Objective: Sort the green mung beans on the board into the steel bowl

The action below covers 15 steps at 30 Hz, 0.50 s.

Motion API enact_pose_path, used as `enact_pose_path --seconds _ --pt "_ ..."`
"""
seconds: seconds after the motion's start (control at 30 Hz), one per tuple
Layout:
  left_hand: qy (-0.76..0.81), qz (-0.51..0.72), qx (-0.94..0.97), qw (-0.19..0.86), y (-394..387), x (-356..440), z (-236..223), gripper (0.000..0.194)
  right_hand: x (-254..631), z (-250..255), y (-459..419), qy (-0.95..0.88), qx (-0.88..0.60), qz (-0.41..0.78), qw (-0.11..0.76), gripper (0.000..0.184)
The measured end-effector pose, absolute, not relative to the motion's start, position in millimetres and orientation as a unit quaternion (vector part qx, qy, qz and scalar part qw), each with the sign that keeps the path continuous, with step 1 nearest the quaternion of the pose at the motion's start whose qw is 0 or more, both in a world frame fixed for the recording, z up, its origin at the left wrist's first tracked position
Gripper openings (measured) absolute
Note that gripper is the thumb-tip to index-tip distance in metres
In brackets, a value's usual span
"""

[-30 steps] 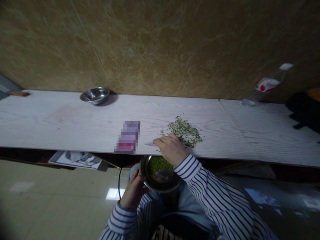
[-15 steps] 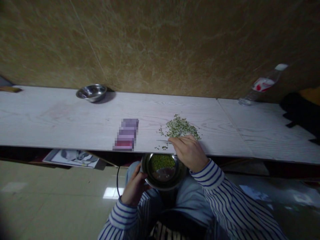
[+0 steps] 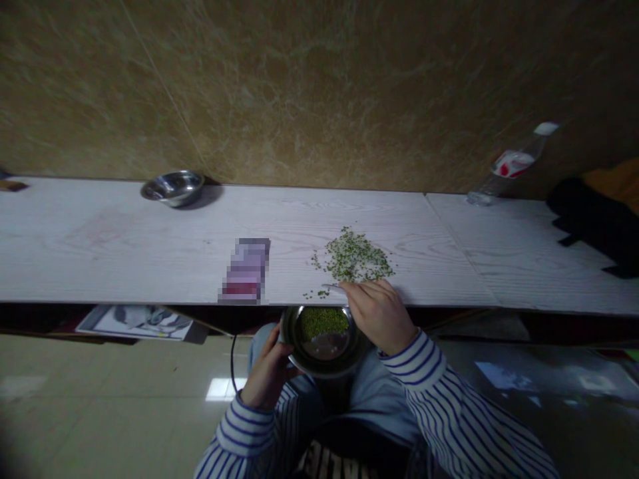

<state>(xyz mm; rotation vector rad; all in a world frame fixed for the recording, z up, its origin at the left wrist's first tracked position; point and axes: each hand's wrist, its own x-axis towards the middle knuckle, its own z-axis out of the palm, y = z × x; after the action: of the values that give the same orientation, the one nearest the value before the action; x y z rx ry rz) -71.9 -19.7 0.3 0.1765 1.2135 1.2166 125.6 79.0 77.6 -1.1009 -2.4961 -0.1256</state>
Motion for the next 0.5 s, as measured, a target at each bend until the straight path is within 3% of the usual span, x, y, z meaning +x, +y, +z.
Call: enact_pose_path --seconds 0.5 --pt "0.536 0.531 0.083 0.651 -18.8 -69.4 1.0 0.068 127.5 81.4 72.6 -0.890 -0.401 -0.042 0.212 0.024"
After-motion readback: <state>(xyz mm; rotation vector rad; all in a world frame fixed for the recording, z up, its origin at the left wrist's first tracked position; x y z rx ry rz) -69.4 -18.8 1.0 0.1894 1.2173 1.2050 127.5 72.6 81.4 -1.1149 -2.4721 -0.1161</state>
